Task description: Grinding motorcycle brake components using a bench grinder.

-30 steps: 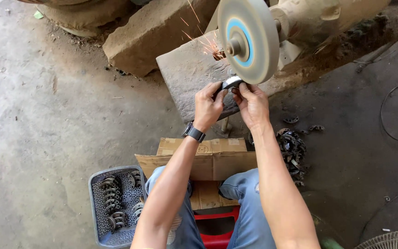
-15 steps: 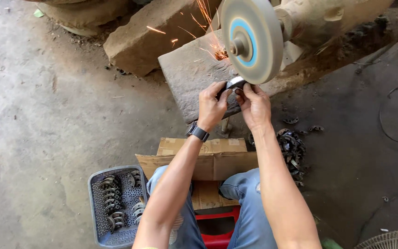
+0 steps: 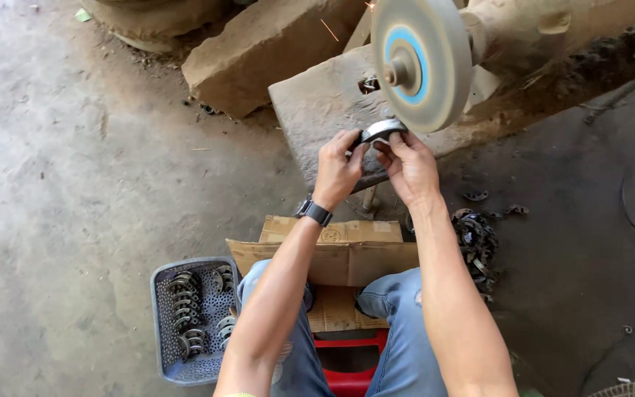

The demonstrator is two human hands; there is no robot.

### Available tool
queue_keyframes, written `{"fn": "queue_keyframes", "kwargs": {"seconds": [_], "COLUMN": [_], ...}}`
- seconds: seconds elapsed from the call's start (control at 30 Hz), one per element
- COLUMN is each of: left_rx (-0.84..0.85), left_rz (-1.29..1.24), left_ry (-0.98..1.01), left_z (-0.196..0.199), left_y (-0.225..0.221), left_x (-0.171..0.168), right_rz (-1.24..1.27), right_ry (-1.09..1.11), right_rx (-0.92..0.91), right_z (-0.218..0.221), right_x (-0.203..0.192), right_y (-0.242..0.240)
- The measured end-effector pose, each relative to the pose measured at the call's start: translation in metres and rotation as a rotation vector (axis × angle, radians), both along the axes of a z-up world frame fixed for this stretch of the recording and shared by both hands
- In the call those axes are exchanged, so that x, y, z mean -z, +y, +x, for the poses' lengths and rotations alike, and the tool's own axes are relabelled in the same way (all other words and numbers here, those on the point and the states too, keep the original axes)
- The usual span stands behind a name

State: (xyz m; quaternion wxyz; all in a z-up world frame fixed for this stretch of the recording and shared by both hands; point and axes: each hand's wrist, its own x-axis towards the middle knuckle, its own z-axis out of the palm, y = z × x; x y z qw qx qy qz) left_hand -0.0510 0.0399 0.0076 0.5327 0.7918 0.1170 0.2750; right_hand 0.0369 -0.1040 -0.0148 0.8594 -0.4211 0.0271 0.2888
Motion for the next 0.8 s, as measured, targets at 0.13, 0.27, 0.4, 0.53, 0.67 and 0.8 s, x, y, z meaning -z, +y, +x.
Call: {"fn": "queue_keyframes", "kwargs": {"seconds": [0.13,0.27,0.4,0.53,0.67,0.8], "left_rx": [0.045,0.134,0.192,0.187,0.147,0.101], "left_rz": [0.085,0.002,-0.119,-0.218,-0.213,-0.047], "left_ry": [0.005,0.108,0.183,0.172,0.177,0.088], "left_z": [-0.004,0.013,0.028,0.017,0.006,0.019], "left_y": [0.002,-0.017,-0.028,-0.017,-0.008,-0.020], "left_x": [-0.003,-0.007,-0.006,-0.001,-0.011,-0.015], "right_rz": [0.015,-0.022,-0.030,-0.019,-0.071,-0.023], "right_ry": [-0.002,-0.050,-0.079,-0.123,-0.167,-0.100], "right_rx": [-0.054,0.022,0.161,0.131,0.060,0.114], "right_z": [-0.003,0.005,0.016,0.011,0.004,0.009], "right_x": [-0.004,-0.006,-0.001,0.003,-0.007,-0.004], "right_y": [-0.011,-0.028,-0.033,-0.015,-0.002,-0.015]}}
